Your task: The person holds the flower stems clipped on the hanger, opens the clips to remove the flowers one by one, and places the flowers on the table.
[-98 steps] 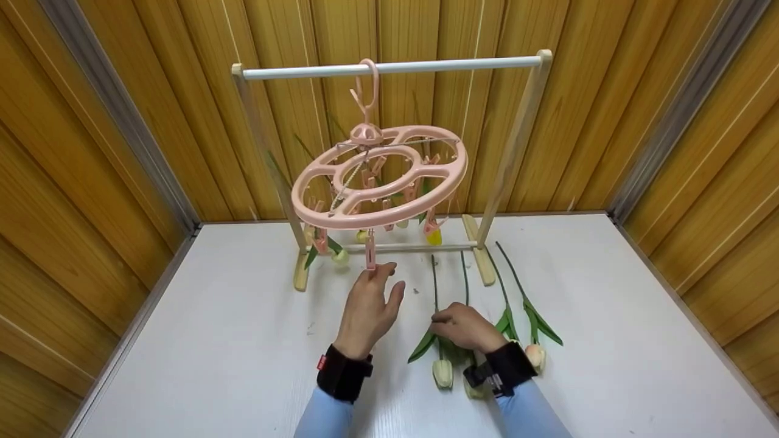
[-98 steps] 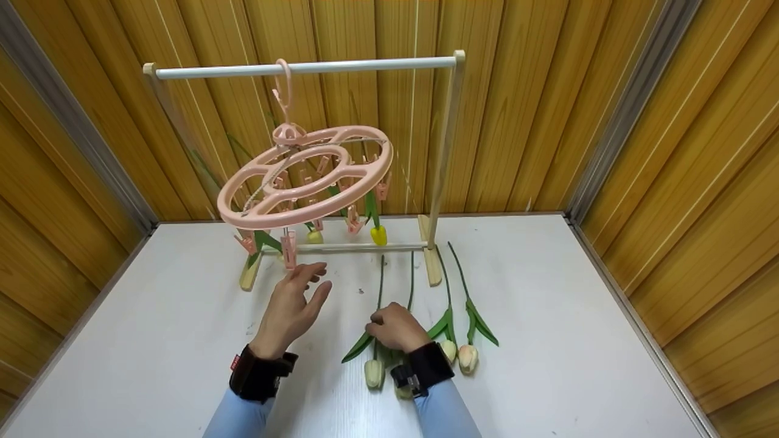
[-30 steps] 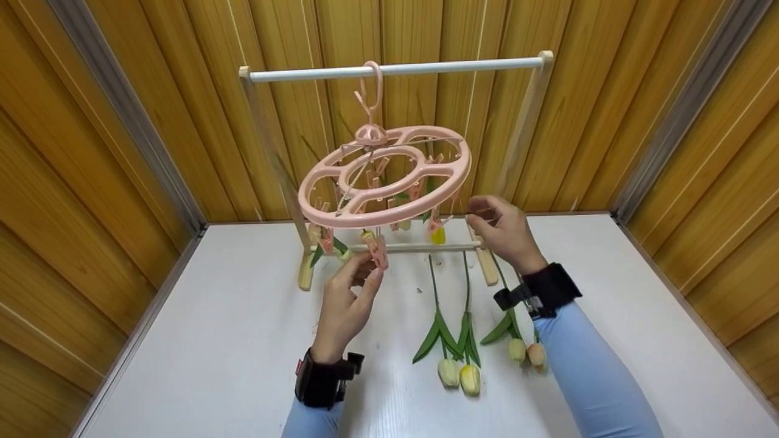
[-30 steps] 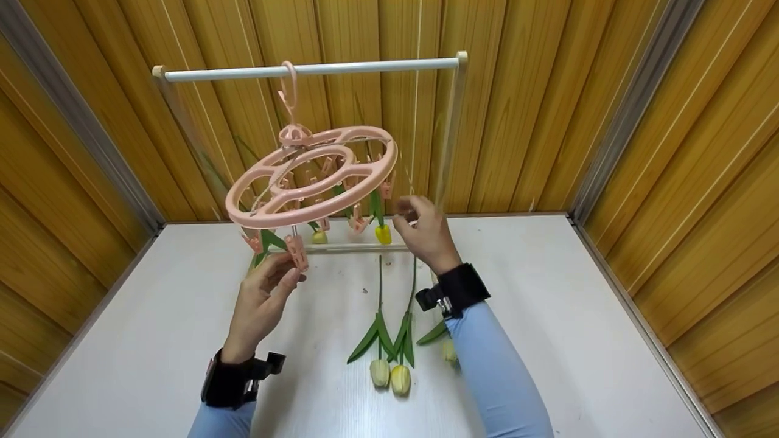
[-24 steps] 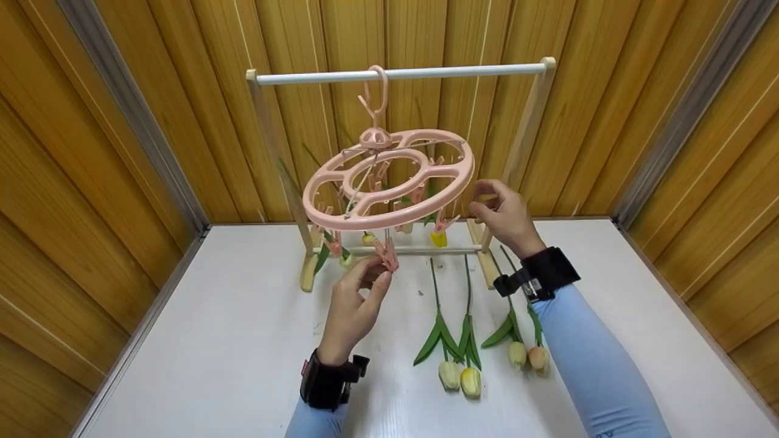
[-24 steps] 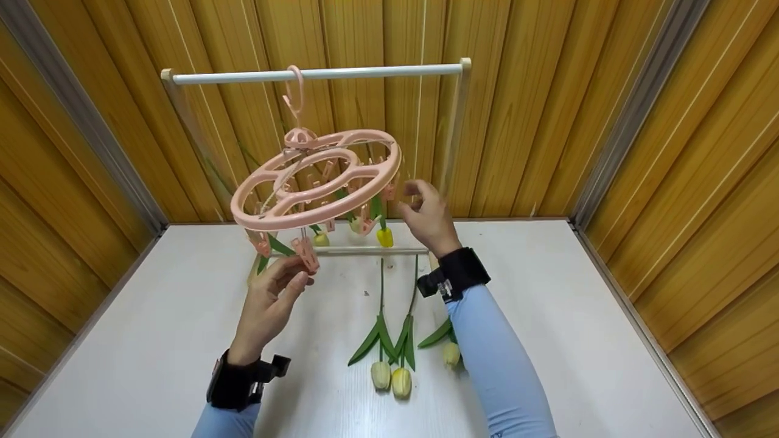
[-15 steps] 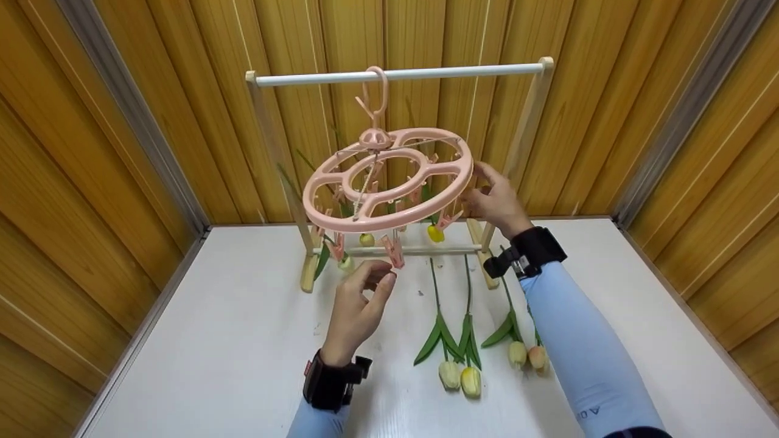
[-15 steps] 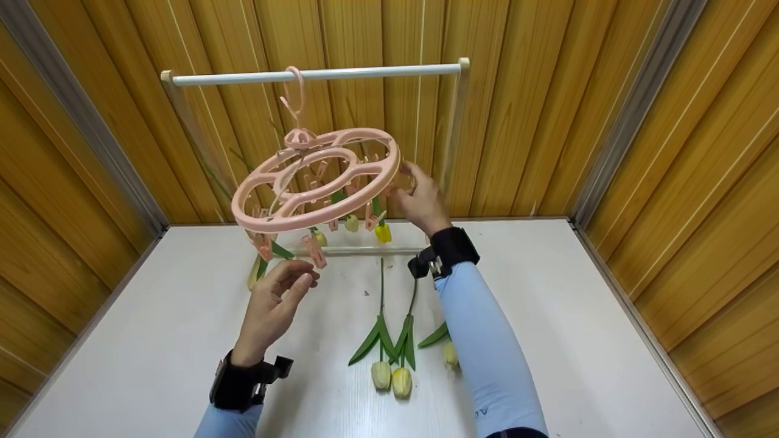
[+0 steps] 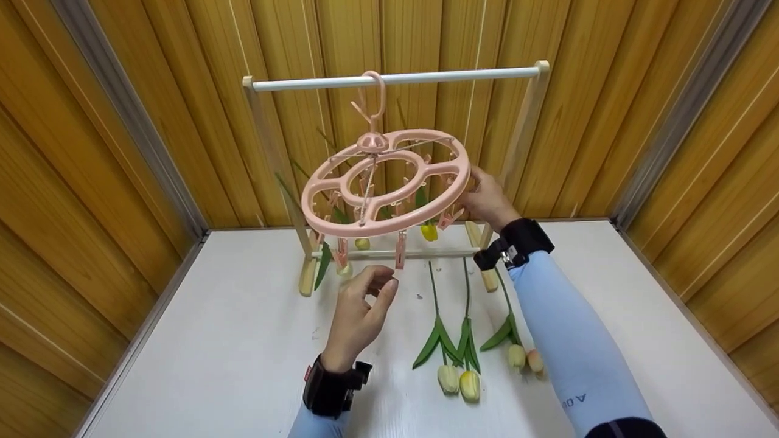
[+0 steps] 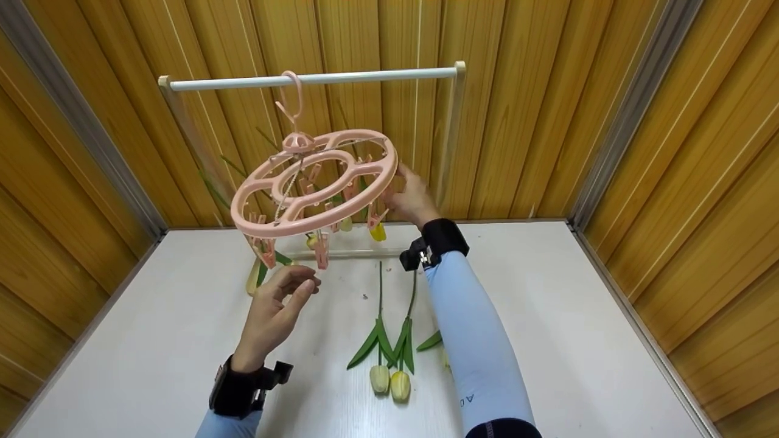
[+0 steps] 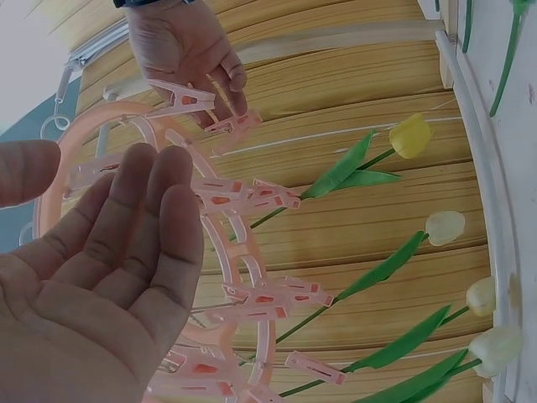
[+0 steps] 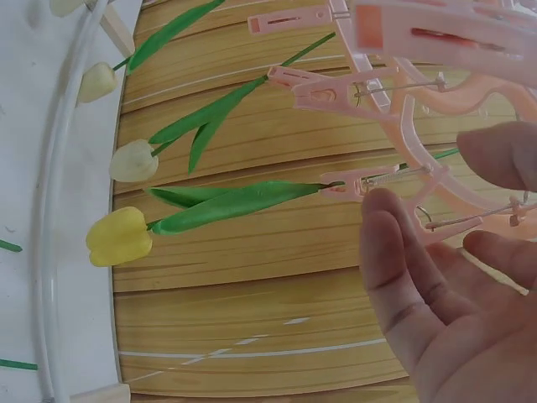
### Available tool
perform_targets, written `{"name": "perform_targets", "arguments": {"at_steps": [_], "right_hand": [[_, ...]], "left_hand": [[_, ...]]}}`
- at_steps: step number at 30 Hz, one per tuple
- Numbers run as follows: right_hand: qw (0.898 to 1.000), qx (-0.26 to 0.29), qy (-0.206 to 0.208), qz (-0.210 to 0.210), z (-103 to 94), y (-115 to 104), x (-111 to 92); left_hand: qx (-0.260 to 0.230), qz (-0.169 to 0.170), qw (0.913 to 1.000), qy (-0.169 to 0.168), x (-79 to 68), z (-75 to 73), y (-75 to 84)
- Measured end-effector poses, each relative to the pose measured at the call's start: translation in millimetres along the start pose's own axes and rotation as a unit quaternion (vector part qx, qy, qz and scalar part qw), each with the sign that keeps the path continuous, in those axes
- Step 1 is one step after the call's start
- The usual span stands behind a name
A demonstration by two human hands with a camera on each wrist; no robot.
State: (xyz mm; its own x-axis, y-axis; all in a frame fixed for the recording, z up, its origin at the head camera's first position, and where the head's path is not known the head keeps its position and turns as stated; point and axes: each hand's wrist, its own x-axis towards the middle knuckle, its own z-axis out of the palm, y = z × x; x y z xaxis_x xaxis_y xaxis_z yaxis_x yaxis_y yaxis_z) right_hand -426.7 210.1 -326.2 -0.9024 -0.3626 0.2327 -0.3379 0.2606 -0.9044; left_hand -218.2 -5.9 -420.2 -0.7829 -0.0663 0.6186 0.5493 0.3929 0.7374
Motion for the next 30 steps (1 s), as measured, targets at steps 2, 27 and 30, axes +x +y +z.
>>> {"name": "perform_targets", "arguments": {"at_steps": [2, 27, 30], "right_hand": [[1.000, 0.009, -0.005, 0.003, 1.5, -0.9, 0.1], [0.998, 0.004, -0.044, -0.053, 12.9, -3.6, -39.0], [0.996, 0.010, -0.049, -0.078, 16.9, -5.7, -47.9]], "left_hand": [[0.006, 0.000, 1.0000, -0.001, -1.0, 0.0, 0.5], [0.036, 0.022, 0.9986, -0.033, -3.7, 10.9, 7.1], [0.038, 0.026, 0.9983, -0.036, -3.3, 12.1, 6.8]]}}
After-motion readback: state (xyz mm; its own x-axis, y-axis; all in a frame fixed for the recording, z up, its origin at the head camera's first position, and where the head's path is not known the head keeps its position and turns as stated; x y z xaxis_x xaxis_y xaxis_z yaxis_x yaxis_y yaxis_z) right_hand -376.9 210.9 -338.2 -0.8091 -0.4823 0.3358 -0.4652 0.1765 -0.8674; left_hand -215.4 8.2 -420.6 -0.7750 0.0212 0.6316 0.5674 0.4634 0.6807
